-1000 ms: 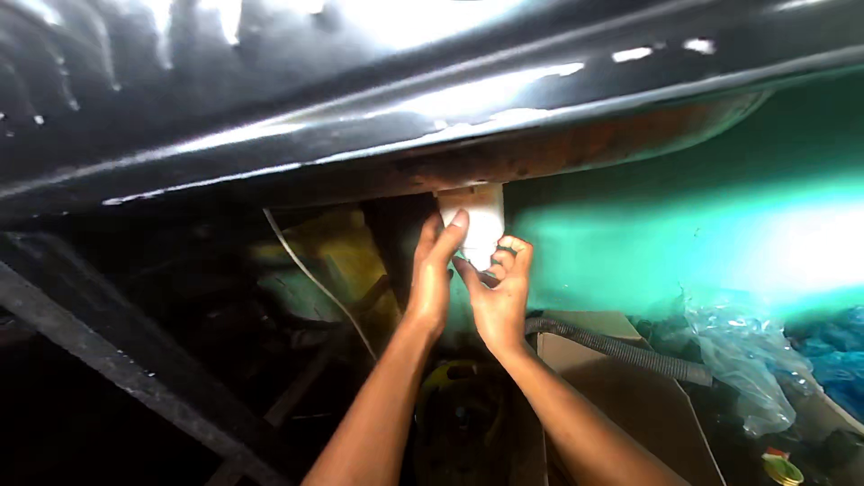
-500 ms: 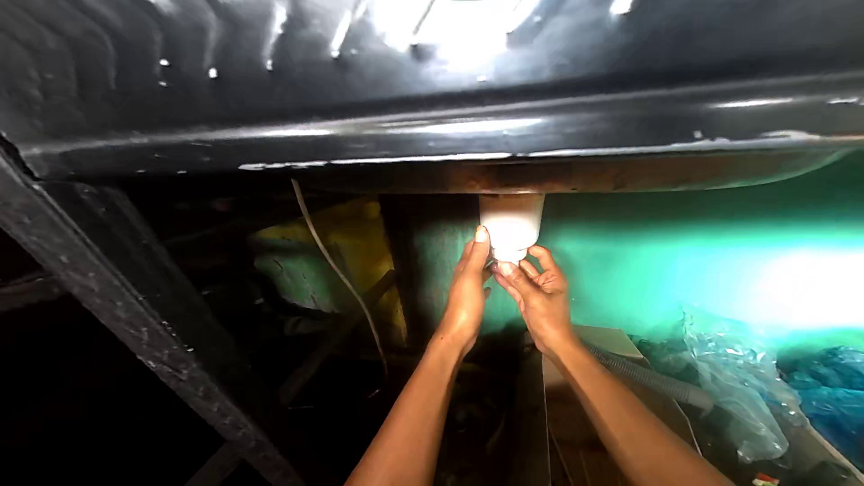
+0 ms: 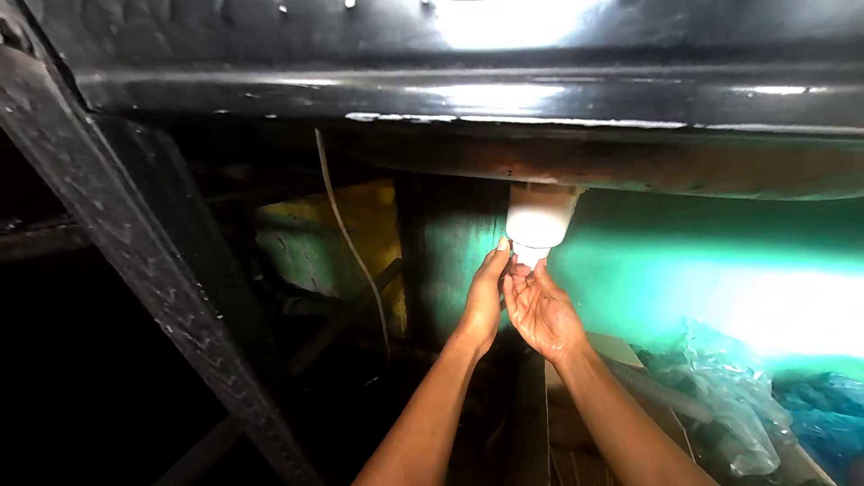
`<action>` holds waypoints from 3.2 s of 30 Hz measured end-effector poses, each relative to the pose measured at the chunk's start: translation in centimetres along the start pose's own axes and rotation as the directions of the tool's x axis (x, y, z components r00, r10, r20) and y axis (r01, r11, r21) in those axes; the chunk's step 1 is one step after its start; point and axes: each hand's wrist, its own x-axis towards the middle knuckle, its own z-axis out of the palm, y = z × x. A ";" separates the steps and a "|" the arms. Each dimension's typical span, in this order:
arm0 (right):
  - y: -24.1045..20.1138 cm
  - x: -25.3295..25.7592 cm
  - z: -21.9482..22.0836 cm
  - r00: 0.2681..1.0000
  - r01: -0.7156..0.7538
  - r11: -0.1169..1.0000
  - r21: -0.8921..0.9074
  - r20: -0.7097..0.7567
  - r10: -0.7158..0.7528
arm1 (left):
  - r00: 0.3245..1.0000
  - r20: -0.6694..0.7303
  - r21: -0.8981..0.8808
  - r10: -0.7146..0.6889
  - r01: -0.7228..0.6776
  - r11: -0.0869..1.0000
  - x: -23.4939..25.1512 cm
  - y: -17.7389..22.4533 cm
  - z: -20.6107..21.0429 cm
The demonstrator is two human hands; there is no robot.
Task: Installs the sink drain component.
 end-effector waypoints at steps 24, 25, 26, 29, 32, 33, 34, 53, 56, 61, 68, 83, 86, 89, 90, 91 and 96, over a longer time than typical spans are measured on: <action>0.8 -0.7 -0.2 0.996 0.082 0.996 -0.030 0.022 -0.081 | 0.967 -0.123 0.357 0.225 -0.168 0.919 -0.4 1.8 1.6; 1.0 -0.5 -0.3 0.996 0.087 0.996 -0.020 0.034 -0.086 | 0.964 -0.133 0.365 0.230 -0.168 0.916 -0.4 1.9 1.6; 1.2 -0.2 -0.1 0.995 0.093 0.996 0.008 0.029 -0.093 | 0.960 -0.146 0.368 0.237 -0.169 0.914 -0.5 1.9 1.6; 1.1 0.2 0.5 0.996 0.079 0.997 -0.013 -0.035 -0.079 | 0.958 -0.166 0.350 0.233 -0.164 0.922 -0.6 2.1 1.6; 0.3 0.2 1.2 0.996 -0.005 0.997 -0.073 -0.084 -0.001 | 0.968 -0.136 0.331 0.210 -0.155 0.931 -0.6 2.2 1.6; 0.1 0.2 1.4 0.993 -0.045 0.995 -0.092 -0.109 0.035 | 0.972 -0.122 0.339 0.199 -0.148 0.929 -0.6 2.1 1.7; -0.1 0.2 1.6 0.989 -0.087 0.990 -0.112 -0.131 0.072 | 0.975 -0.111 0.348 0.193 -0.144 0.926 -0.7 2.1 1.7; 0.5 -0.1 -0.1 0.999 0.007 0.998 -0.059 0.053 -0.004 | 0.945 -0.096 0.461 0.314 -0.238 0.855 0.1 2.9 2.1; -0.2 0.0 0.6 0.999 -0.048 0.994 -0.096 -0.021 0.046 | 0.956 -0.060 0.477 0.287 -0.225 0.850 0.0 3.2 1.9; -0.2 0.5 1.7 0.980 -0.149 0.980 -0.135 -0.153 0.128 | 0.958 -0.081 0.442 0.277 -0.214 0.871 0.0 3.3 2.3; -0.2 -0.1 -1.9 0.992 -0.074 0.996 -0.052 0.099 0.079 | 0.948 -0.110 0.520 0.299 -0.201 0.830 0.1 3.3 2.2; 0.0 0.6 0.1 0.995 -0.083 0.992 -0.096 0.044 0.088 | 0.949 -0.013 0.527 0.316 -0.262 0.808 0.3 4.0 1.5; 0.1 1.0 0.9 0.994 -0.113 0.993 0.012 -0.005 0.113 | 0.944 -0.003 0.502 0.330 -0.284 0.817 0.4 4.2 1.5; 0.0 1.4 0.9 0.989 -0.151 0.988 0.037 -0.005 0.151 | 0.933 -0.010 0.543 0.358 -0.296 0.786 0.5 4.4 1.5; -0.1 1.4 1.0 0.986 -0.161 0.987 -0.003 -0.052 0.161 | 0.931 -0.022 0.551 0.364 -0.292 0.782 0.5 4.5 1.5; -0.2 1.3 1.0 0.982 -0.171 0.983 -0.063 -0.089 0.165 | 0.929 -0.035 0.553 0.368 -0.289 0.781 0.5 4.5 1.6; -0.6 0.4 -0.4 0.997 -0.067 0.998 0.000 -0.034 0.067 | 0.916 -0.057 0.537 0.396 -0.306 0.786 0.5 4.2 1.9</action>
